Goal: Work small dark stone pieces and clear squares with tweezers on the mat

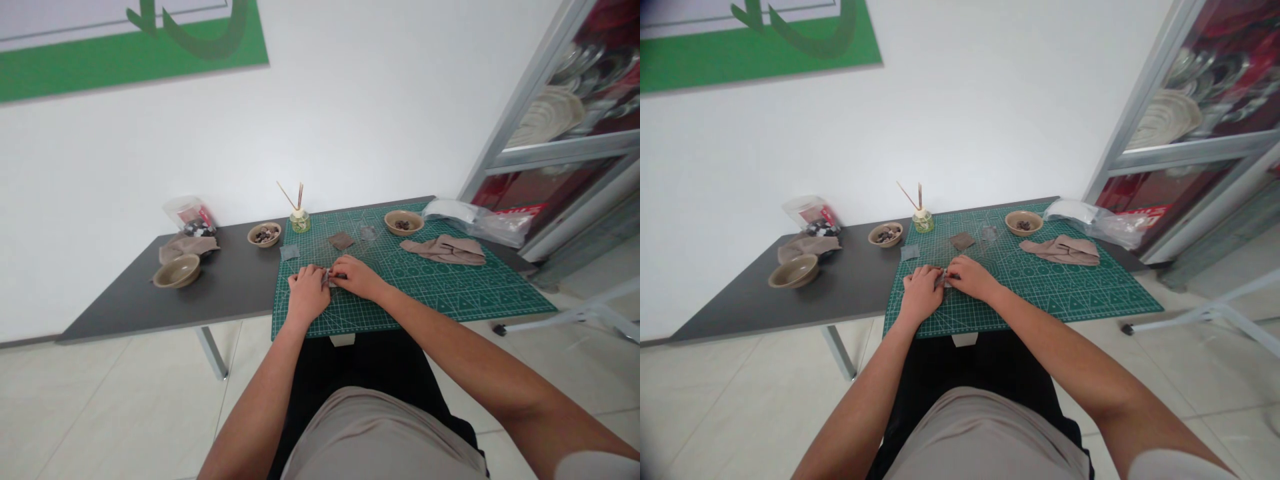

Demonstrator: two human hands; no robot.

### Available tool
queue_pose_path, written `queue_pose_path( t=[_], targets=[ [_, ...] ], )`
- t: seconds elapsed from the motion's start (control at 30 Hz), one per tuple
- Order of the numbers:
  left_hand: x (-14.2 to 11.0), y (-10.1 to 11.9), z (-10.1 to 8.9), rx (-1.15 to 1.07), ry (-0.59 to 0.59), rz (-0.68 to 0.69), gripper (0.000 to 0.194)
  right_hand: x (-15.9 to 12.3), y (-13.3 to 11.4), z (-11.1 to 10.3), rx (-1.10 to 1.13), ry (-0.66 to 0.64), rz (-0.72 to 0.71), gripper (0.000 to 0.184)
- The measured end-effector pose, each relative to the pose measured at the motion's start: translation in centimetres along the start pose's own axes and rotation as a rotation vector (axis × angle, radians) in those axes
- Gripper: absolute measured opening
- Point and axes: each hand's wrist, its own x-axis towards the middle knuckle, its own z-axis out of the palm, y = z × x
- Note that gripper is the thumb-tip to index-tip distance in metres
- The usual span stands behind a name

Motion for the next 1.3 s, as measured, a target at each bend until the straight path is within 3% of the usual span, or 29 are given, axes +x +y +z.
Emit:
queue_pose_path(
  t=[0.13,0.3,0.47,0.63,0.77,0.93,1.1,1.3],
  targets=[
    [0.02,-0.03,0.02,0.0,-0.002,-0.008,0.026,0.05,-0.02,0.01,-0.101,0.082,0.101,0.017],
    [0.0,-0.11,0.11,-0.014,0.016,0.006,0.025,0.03,0.02,-0.04,0.028,-0.01,0.008,0.011],
    [0.01,-0.05,0.02,-0.001,-0.002,-0.016,0.026,0.03,0.0,-0.05,-0.08,0.07,0.097,0.016],
    [0.05,-0.08,0.08,0.003,-0.009,-0.016,0.026,-0.11,-0.06,-0.36,0.025,-0.023,-0.012,0.011],
    [0.01,-0.22,0.3,-0.009,0.025,0.001,0.025,-0.14,-0.05,-0.31,-0.085,0.072,0.121,0.016],
    [-0.04,-0.24,0.33,-0.017,0.038,0.009,0.025,-0.17,0.07,-0.23,0.014,-0.021,0.027,0.012],
    [-0.02,-0.18,0.24,-0.022,0.031,0.002,0.026,-0.08,0.05,-0.25,-0.125,0.102,0.182,0.014],
    [-0.02,-0.09,0.13,-0.021,0.029,0.002,0.025,-0.22,0.1,-0.28,-0.057,0.011,0.042,0.011]
  ],
)
